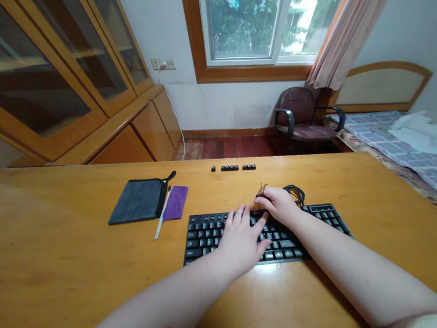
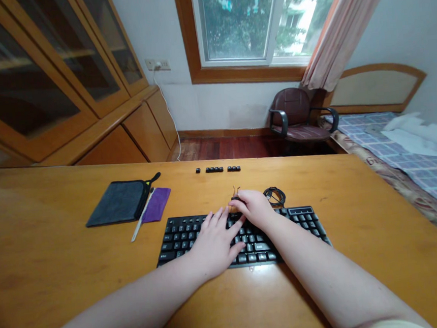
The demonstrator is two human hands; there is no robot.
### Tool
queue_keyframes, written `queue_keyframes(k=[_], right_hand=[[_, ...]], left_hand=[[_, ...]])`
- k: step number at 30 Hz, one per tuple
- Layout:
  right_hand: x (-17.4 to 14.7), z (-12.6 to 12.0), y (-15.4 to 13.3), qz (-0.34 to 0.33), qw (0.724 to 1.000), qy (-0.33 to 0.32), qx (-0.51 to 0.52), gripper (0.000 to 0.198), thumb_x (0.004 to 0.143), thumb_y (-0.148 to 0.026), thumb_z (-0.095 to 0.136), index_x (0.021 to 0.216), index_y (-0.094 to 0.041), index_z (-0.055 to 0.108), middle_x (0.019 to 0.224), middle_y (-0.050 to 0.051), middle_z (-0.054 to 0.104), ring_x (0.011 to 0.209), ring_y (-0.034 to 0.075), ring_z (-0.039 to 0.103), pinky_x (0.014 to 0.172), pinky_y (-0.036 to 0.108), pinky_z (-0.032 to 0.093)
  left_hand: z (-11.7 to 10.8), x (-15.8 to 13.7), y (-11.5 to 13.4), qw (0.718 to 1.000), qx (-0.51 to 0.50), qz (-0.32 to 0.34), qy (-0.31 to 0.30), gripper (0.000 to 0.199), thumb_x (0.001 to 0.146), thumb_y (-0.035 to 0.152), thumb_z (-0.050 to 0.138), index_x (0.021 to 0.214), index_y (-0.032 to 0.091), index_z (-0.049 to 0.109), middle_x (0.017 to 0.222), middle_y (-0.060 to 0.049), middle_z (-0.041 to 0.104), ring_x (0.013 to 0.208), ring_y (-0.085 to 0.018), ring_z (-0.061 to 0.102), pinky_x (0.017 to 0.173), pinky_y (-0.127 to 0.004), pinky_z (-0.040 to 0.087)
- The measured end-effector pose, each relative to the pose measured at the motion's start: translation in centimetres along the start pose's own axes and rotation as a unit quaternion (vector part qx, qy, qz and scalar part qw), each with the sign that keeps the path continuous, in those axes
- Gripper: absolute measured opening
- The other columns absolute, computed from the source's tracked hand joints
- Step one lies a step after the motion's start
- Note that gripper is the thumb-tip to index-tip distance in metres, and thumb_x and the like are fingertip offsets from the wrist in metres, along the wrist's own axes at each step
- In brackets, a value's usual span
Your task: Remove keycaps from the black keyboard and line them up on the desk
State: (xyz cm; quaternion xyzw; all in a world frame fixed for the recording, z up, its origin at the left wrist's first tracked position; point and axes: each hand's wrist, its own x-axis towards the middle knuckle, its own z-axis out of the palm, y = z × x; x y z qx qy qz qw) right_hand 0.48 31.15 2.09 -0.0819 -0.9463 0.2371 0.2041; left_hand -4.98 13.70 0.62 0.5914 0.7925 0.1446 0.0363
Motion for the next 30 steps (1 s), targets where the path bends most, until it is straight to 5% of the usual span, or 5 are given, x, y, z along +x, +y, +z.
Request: queue_keyframes(k=[7,18,26,30], right_hand=[[0.0,0.1,0.2,-0.003,1.0,-0.002,-0.004,0.025,0.087,-0.034,0.051,0.07,-0.018,0.062,0.066,0.004,0.063,0.064,0.015,0.058,0.059,0.024,0.041],[0.1,-0.2,0.7,-0.088,0.986,-0.1,0.102,0.026,0.086,-0.039,0.054,0.074,-0.019,0.067,0.069,0.003,0.066,0.065,0.014,0.06,0.062,0.023,0.043],[-0.3,-0.1,0.0,-0.07,0.984,-0.136,0.093,0.019,0.079,-0.036,0.061,0.079,-0.018,0.065,0.069,0.002,0.066,0.061,0.013,0.059,0.062,0.023,0.043],[-0.3,0.0,-0.3,-0.038,0.99,-0.114,0.078,0.01,0.078,-0.026,0.058,0.074,-0.017,0.061,0.064,0.001,0.062,0.058,0.011,0.056,0.058,0.021,0.042]], left_hand=[[0.0,-0.1,0.0,1.0,0.006,-0.003,-0.003,0.06,0.084,0.056,0.04,0.139,0.034,0.029,0.144,-0.013,0.032,0.131,-0.035,0.028,0.105,-0.054,0.019],[-0.7,0.1,0.2,1.0,-0.006,-0.006,-0.012,0.061,0.084,0.053,0.044,0.139,0.031,0.03,0.142,-0.014,0.035,0.131,-0.035,0.029,0.104,-0.055,0.02],[-0.7,0.0,0.2,1.0,0.013,-0.006,-0.017,0.051,0.085,0.053,0.041,0.125,0.023,0.051,0.141,-0.016,0.038,0.131,-0.034,0.03,0.105,-0.053,0.02],[-0.5,0.0,0.2,1.0,0.015,-0.004,-0.011,0.052,0.085,0.054,0.041,0.127,0.024,0.049,0.141,-0.015,0.037,0.131,-0.034,0.03,0.105,-0.053,0.02]])
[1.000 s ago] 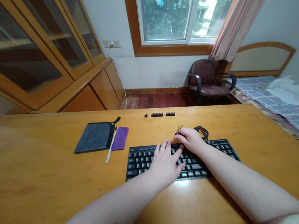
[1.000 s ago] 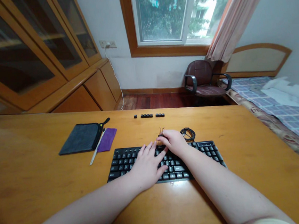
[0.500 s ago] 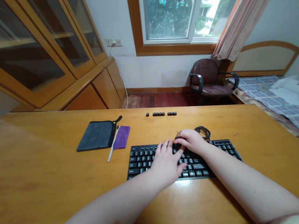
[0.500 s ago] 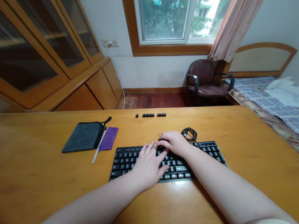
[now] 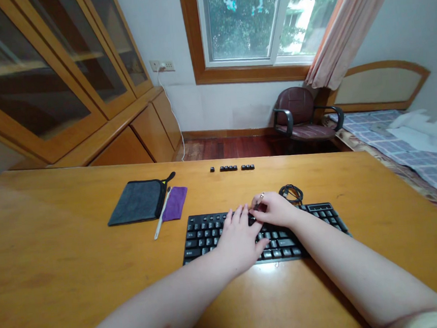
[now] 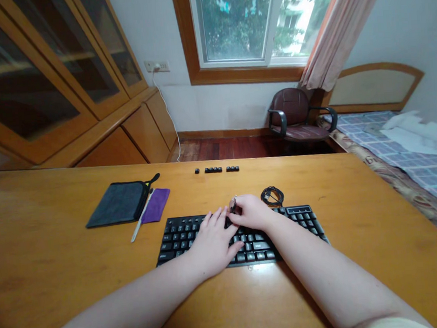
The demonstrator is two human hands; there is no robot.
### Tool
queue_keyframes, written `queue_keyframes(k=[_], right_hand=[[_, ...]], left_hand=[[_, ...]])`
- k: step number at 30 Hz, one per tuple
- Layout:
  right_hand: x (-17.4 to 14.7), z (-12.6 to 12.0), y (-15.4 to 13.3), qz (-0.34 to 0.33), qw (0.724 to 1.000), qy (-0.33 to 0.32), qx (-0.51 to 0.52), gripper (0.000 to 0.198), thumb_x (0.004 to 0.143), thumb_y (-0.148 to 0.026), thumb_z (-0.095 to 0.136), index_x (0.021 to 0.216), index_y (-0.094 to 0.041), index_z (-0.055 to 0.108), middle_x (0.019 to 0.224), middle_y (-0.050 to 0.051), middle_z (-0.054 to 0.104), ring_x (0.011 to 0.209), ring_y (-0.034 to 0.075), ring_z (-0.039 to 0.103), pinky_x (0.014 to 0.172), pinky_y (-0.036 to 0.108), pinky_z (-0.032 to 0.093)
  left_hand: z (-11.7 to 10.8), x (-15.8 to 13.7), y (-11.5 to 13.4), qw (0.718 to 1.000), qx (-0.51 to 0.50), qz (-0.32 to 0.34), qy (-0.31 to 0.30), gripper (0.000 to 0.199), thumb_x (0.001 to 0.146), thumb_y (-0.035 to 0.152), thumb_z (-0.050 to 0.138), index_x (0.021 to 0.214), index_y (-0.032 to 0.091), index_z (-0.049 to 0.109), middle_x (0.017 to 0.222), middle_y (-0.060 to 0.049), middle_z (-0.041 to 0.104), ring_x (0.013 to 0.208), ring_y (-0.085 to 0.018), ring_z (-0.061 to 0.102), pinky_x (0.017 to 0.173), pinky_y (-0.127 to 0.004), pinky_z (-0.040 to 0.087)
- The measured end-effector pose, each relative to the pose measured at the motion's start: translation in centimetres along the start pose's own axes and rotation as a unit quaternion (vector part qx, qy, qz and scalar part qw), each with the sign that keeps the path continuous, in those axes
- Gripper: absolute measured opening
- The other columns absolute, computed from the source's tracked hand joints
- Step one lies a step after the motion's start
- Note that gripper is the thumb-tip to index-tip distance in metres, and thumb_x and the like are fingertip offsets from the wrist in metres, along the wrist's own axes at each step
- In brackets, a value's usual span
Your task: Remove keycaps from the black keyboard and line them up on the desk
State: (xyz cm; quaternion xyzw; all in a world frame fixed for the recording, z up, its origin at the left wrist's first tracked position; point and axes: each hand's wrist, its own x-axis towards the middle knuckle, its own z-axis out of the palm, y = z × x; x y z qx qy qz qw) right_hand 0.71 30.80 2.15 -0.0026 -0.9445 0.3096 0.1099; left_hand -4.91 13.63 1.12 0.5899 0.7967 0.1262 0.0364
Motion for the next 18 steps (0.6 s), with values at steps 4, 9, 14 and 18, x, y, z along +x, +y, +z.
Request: queue_keyframes(k=[4,9,14,18], right_hand=[[0.0,0.1,-0.2,0.03,0.999,0.017,-0.013,0.011,0.078,-0.026,0.056,0.073,-0.017,0.058,0.061,0.0,0.058,0.056,0.011,0.053,0.056,0.022,0.04],[-0.1,0.4,-0.3,0.033,0.998,0.046,-0.002,0.013,0.077,-0.028,0.056,0.071,-0.017,0.057,0.058,0.0,0.056,0.054,0.011,0.051,0.055,0.023,0.038],[-0.1,0.2,0.8,0.111,0.957,0.25,0.101,0.016,0.078,-0.026,0.05,0.065,-0.018,0.049,0.055,-0.003,0.05,0.051,0.011,0.047,0.052,0.022,0.037],[0.0,0.0,1.5,0.129,0.946,0.252,0.158,0.017,0.077,-0.031,0.053,0.066,-0.019,0.049,0.054,-0.003,0.049,0.049,0.011,0.045,0.05,0.023,0.036]], left_hand=[[0.1,0.0,-0.1,1.0,0.003,0.003,0.005,0.054,0.085,0.054,0.04,0.131,0.026,0.044,0.141,-0.015,0.037,0.131,-0.034,0.03,0.105,-0.053,0.021],[0.2,0.0,-0.1,1.0,0.006,0.005,0.003,0.054,0.085,0.055,0.039,0.132,0.027,0.043,0.141,-0.015,0.037,0.131,-0.034,0.03,0.106,-0.052,0.02],[0.2,0.1,0.0,1.0,-0.015,-0.004,-0.007,0.058,0.084,0.055,0.041,0.138,0.033,0.033,0.143,-0.012,0.034,0.132,-0.034,0.027,0.104,-0.054,0.02],[-0.3,0.3,0.0,0.998,-0.059,-0.012,0.01,0.054,0.082,0.05,0.048,0.132,0.029,0.042,0.14,-0.012,0.039,0.13,-0.033,0.031,0.105,-0.054,0.021]])
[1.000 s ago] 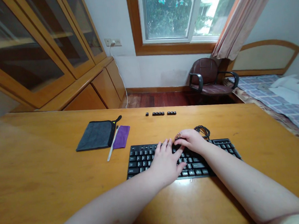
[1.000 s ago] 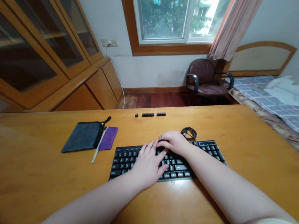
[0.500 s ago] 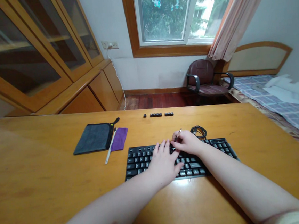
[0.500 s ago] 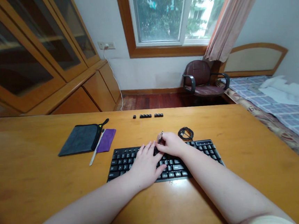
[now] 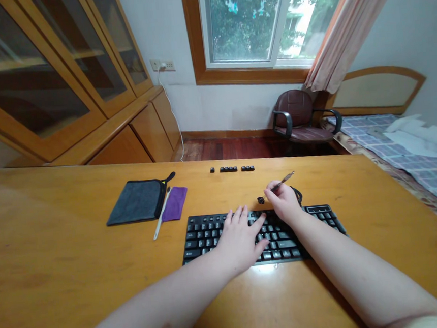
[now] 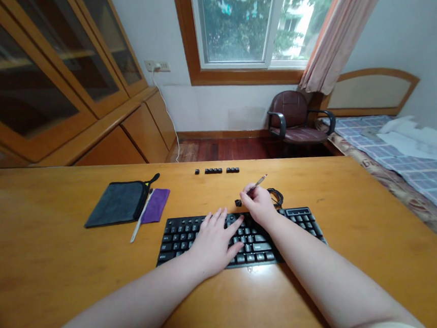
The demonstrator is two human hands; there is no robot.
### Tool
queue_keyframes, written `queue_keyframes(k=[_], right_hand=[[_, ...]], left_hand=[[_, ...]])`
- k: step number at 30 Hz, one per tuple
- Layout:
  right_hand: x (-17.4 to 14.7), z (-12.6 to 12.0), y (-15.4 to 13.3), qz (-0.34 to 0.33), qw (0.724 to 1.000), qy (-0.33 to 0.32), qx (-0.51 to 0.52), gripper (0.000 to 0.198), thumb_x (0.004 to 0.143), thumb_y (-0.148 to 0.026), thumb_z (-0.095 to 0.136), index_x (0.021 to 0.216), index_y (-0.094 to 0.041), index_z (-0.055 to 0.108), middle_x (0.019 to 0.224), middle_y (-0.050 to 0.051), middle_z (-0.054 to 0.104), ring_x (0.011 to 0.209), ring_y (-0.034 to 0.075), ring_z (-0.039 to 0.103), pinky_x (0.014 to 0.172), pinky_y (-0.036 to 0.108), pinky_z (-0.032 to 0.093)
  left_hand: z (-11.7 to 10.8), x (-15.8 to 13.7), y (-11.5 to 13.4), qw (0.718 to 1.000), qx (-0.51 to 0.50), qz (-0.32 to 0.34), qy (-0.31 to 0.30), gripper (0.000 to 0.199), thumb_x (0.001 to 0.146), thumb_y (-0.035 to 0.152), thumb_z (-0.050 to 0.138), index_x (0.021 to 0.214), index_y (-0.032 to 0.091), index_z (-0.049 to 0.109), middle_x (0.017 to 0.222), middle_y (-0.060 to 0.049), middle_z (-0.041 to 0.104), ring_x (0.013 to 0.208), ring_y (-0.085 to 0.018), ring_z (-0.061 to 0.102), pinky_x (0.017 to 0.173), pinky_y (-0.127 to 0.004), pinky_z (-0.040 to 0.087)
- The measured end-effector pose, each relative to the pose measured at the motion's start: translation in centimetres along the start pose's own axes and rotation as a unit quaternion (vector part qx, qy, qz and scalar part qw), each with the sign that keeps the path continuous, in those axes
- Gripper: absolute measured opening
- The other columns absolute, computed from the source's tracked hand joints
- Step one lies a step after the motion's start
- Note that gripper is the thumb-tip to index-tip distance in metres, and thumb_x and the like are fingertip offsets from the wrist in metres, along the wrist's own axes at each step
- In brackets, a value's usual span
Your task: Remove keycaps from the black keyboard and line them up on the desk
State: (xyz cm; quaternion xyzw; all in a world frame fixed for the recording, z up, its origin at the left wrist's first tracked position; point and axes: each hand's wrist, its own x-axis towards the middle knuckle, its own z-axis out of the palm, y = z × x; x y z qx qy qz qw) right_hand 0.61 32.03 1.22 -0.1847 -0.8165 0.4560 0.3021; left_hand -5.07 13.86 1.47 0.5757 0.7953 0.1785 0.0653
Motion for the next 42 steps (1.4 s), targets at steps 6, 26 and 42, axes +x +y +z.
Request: queue_keyframes(k=[6,26,42], right_hand=[[-0.2,0.1,-0.4,0.012,0.995,-0.075,0.064,0.021,0.076,-0.035,0.059,0.066,-0.018,0.051,0.053,-0.003,0.049,0.049,0.01,0.044,0.048,0.023,0.036],[-0.1,0.2,-1.3,-0.105,0.969,-0.19,0.115,0.016,0.08,-0.033,0.062,0.08,-0.018,0.07,0.083,0.007,0.07,0.081,0.018,0.065,0.08,0.035,0.051],[-0.6,-0.1,-0.8,-0.109,0.962,-0.231,0.095,0.043,0.091,-0.048,0.038,0.101,-0.018,0.067,0.081,0.006,0.064,0.062,0.013,0.057,0.061,0.028,0.05]], left_hand=[[-0.7,1.0,-0.9,0.971,-0.177,-0.112,0.114,0.035,0.081,0.031,0.054,0.113,0.018,0.049,0.113,-0.008,0.059,0.106,-0.021,0.054,0.094,-0.037,0.042],[-0.8,1.4,-1.8,0.939,-0.266,-0.103,0.193,0.018,0.084,0.022,0.051,0.101,0.02,0.058,0.1,-0.004,0.063,0.096,-0.017,0.058,0.087,-0.032,0.047],[-0.9,1.6,-1.6,0.919,-0.312,-0.148,0.189,0.022,0.082,0.028,0.055,0.101,0.019,0.06,0.093,-0.003,0.067,0.087,-0.018,0.062,0.082,-0.033,0.05]])
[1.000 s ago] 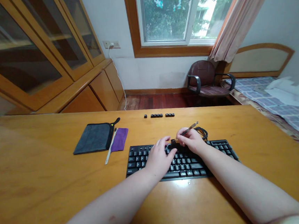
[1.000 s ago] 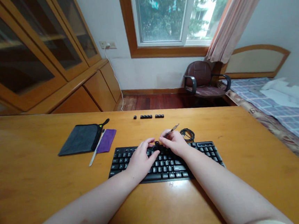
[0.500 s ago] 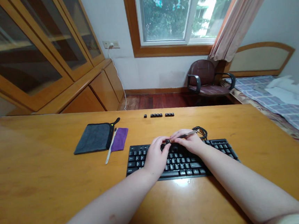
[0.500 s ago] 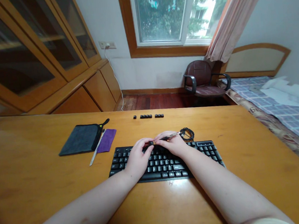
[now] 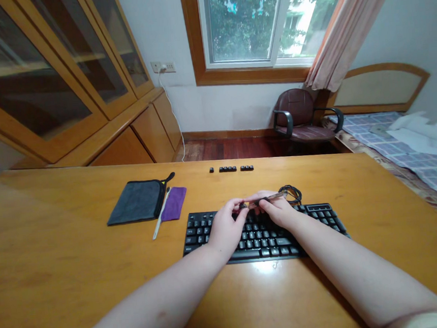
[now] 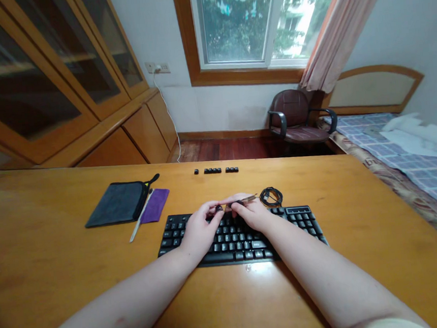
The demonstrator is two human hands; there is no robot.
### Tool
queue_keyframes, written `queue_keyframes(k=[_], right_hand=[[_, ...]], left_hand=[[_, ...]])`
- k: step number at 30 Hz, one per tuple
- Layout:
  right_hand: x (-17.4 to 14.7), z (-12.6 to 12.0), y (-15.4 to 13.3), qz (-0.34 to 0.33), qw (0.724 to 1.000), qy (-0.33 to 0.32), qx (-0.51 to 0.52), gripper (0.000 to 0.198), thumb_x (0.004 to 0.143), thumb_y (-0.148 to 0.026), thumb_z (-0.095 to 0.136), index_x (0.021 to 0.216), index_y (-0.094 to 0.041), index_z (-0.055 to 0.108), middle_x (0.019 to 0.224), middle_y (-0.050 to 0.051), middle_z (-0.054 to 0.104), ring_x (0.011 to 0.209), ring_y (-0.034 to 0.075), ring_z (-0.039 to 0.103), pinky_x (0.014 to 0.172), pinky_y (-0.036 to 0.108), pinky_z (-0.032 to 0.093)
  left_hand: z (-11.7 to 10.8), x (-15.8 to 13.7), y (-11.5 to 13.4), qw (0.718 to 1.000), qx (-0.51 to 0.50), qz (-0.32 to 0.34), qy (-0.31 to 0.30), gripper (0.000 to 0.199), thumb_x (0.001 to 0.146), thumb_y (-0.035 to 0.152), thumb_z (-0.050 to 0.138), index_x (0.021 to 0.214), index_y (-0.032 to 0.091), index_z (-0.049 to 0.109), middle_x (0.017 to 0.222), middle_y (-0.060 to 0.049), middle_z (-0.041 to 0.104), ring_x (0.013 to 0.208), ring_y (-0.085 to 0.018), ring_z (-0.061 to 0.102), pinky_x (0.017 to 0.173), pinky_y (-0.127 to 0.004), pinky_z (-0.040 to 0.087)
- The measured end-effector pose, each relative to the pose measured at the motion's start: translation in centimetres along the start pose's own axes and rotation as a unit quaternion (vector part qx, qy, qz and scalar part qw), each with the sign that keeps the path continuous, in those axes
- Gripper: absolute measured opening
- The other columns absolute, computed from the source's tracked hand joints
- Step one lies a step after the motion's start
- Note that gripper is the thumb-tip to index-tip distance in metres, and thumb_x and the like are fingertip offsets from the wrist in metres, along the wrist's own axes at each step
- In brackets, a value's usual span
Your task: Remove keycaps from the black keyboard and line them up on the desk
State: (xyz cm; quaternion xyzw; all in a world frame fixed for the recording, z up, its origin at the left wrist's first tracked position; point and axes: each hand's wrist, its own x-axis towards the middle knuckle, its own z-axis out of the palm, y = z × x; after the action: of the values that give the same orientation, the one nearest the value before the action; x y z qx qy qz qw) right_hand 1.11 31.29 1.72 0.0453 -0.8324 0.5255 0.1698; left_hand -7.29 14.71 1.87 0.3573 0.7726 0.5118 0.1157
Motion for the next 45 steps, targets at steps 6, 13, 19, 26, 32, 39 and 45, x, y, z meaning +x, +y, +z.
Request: queue_keyframes(k=[6,13,19,26,32,39,45], right_hand=[[0.2,0.0,0.0,-0.014,1.0,-0.007,-0.01,0.031,0.089,-0.039,0.046,0.092,-0.019,0.069,0.086,0.007,0.066,0.073,0.015,0.062,0.068,0.03,0.053],[0.3,-0.1,-1.0,-0.055,0.997,0.005,-0.045,0.027,0.088,-0.036,0.049,0.081,-0.02,0.07,0.083,0.007,0.068,0.083,0.018,0.063,0.079,0.033,0.051],[-0.3,-0.2,-0.7,-0.082,0.983,0.158,-0.051,0.046,0.093,-0.044,0.03,0.09,-0.02,0.07,0.089,0.01,0.069,0.092,0.022,0.062,0.084,0.039,0.049],[-0.5,-0.3,-0.5,-0.076,0.966,0.209,-0.135,0.043,0.094,-0.039,0.029,0.116,-0.021,0.061,0.12,0.01,0.059,0.114,0.024,0.052,0.101,0.044,0.038],[-0.5,-0.2,0.0,-0.107,0.951,0.242,-0.158,0.036,0.093,-0.031,0.033,0.122,-0.021,0.053,0.117,0.01,0.059,0.106,0.023,0.056,0.096,0.045,0.041],[-0.2,-0.3,-0.7,-0.084,0.963,0.079,-0.243,0.024,0.089,-0.026,0.044,0.108,-0.021,0.059,0.075,0.004,0.057,0.068,0.015,0.054,0.064,0.029,0.045],[0.0,-0.1,-0.5,-0.098,0.958,0.002,-0.27,0.023,0.086,-0.031,0.053,0.105,-0.021,0.063,0.069,0.002,0.055,0.062,0.011,0.052,0.059,0.023,0.042]], left_hand=[[0.0,0.0,-0.2,1.0,-0.011,0.002,-0.008,0.024,0.082,0.031,0.055,0.102,0.021,0.063,0.088,-0.002,0.068,0.083,-0.017,0.063,0.08,-0.032,0.051],[0.0,0.1,-0.4,0.998,-0.06,-0.009,0.008,0.029,0.082,0.032,0.055,0.109,0.02,0.06,0.099,-0.005,0.067,0.089,-0.017,0.062,0.084,-0.032,0.05],[0.2,0.2,-0.7,0.995,-0.097,-0.031,0.022,0.026,0.086,0.032,0.048,0.104,0.018,0.061,0.094,-0.005,0.066,0.082,-0.015,0.062,0.078,-0.03,0.05],[0.7,0.2,-1.0,0.993,-0.116,-0.026,0.012,0.028,0.084,0.028,0.052,0.11,0.018,0.055,0.103,-0.008,0.064,0.092,-0.015,0.061,0.085,-0.03,0.047],[0.8,0.2,-1.1,0.988,-0.149,-0.029,0.0,0.017,0.084,0.028,0.052,0.098,0.018,0.053,0.097,-0.006,0.066,0.081,-0.014,0.062,0.079,-0.029,0.049],[0.4,0.1,-0.5,0.99,-0.131,-0.04,-0.019,0.035,0.084,0.024,0.051,0.118,0.019,0.046,0.099,-0.006,0.067,0.089,-0.015,0.064,0.084,-0.031,0.048],[0.1,0.1,-0.5,0.994,-0.101,-0.02,-0.031,0.038,0.084,0.023,0.051,0.121,0.02,0.045,0.098,-0.004,0.068,0.092,-0.015,0.064,0.088,-0.032,0.047]])
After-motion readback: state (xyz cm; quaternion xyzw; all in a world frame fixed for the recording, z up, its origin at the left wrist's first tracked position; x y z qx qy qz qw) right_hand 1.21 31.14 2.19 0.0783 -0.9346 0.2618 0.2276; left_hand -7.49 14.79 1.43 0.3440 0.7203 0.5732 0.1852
